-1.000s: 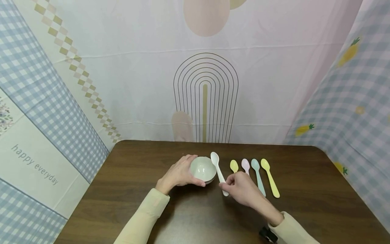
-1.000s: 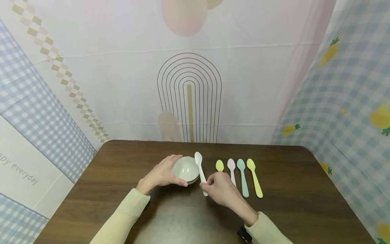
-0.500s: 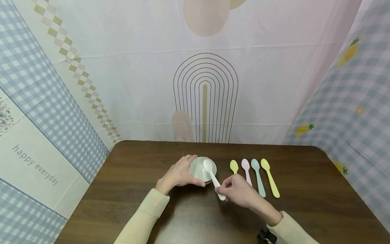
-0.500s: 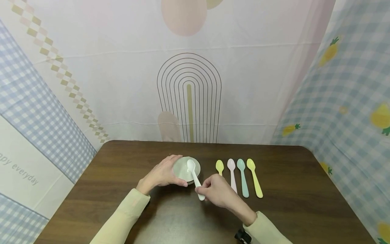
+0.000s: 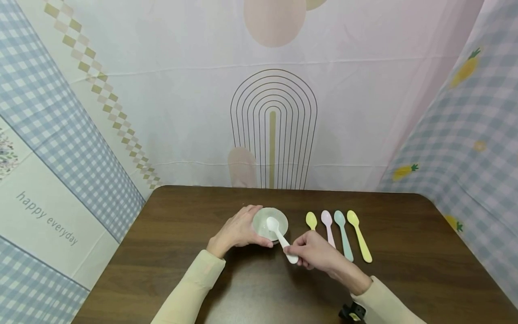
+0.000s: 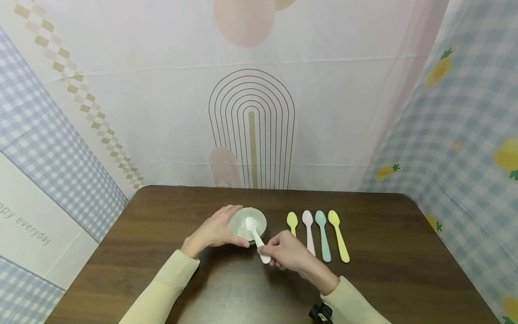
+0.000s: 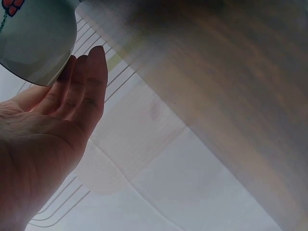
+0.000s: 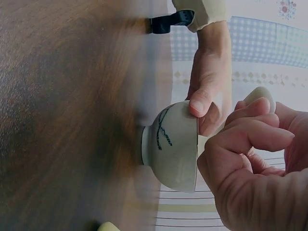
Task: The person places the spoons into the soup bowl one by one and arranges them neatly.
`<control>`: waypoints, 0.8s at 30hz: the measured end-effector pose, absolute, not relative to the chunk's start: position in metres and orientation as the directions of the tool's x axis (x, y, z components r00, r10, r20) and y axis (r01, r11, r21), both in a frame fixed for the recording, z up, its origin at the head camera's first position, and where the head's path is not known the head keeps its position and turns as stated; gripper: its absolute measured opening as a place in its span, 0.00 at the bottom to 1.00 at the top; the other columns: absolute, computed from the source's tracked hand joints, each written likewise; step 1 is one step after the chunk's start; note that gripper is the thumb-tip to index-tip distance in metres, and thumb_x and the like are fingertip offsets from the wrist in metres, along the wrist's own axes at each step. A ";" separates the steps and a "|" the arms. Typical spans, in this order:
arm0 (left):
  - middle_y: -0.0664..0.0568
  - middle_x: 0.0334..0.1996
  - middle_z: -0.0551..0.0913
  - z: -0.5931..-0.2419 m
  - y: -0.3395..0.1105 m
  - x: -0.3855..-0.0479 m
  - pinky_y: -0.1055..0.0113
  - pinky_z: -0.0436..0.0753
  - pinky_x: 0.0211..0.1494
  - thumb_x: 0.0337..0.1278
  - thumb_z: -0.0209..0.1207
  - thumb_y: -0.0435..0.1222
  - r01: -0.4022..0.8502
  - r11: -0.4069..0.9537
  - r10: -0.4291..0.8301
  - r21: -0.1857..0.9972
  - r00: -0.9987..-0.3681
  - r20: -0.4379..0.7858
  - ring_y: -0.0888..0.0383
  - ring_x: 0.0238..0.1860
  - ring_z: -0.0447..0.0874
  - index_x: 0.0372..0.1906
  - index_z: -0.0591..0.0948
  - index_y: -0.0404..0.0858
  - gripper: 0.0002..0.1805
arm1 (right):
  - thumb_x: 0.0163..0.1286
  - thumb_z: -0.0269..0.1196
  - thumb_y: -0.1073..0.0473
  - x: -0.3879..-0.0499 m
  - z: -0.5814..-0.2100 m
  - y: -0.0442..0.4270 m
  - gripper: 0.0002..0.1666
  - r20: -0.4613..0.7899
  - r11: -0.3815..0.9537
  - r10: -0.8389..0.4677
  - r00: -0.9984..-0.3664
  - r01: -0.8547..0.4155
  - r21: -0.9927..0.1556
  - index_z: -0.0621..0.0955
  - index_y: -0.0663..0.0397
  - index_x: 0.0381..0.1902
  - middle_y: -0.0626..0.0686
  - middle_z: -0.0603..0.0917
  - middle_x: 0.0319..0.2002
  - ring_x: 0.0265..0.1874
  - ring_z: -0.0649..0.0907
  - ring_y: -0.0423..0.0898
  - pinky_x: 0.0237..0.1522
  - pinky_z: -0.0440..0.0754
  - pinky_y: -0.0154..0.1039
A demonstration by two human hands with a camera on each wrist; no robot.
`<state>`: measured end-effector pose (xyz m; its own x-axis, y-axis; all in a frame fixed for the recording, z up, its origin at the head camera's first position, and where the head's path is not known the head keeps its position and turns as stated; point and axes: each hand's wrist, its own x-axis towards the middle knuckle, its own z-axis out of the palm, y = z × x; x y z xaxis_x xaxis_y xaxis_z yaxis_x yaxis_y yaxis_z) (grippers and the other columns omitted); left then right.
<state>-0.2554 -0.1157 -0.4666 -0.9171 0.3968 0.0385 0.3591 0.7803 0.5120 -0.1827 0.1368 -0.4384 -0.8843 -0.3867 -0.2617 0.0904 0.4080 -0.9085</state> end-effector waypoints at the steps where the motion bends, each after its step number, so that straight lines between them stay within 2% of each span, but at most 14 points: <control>1: 0.45 0.77 0.77 -0.467 -0.116 -0.255 0.39 0.81 0.72 0.34 0.85 0.63 0.359 0.779 0.397 0.514 -0.917 0.039 0.43 0.78 0.75 0.82 0.71 0.41 0.66 | 0.73 0.68 0.55 -0.183 -0.439 0.137 0.19 -0.266 0.405 -0.387 -0.883 0.096 -0.909 0.83 0.55 0.21 0.42 0.76 0.15 0.16 0.70 0.35 0.20 0.67 0.29; 9: 0.44 0.78 0.76 -0.466 -0.116 -0.255 0.36 0.79 0.74 0.35 0.85 0.63 0.355 0.778 0.397 0.519 -0.917 0.031 0.39 0.81 0.71 0.82 0.70 0.41 0.66 | 0.73 0.68 0.56 -0.188 -0.446 0.137 0.18 -0.285 0.371 -0.404 -0.869 0.129 -0.920 0.83 0.53 0.22 0.41 0.75 0.14 0.16 0.69 0.35 0.21 0.67 0.30; 24: 0.46 0.76 0.77 -0.467 -0.117 -0.255 0.40 0.83 0.70 0.34 0.85 0.63 0.362 0.772 0.399 0.523 -0.916 0.045 0.45 0.75 0.77 0.81 0.71 0.41 0.65 | 0.74 0.67 0.57 -0.198 -0.455 0.136 0.17 -0.336 0.331 -0.427 -0.840 0.201 -0.922 0.84 0.54 0.23 0.42 0.75 0.15 0.16 0.70 0.35 0.20 0.67 0.29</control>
<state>-0.2553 -0.1168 -0.4667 -0.9157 0.3993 0.0447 0.3620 0.7715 0.5232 -0.1976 0.1363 -0.4551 -0.8396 -0.4269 -0.3358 0.2005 0.3309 -0.9221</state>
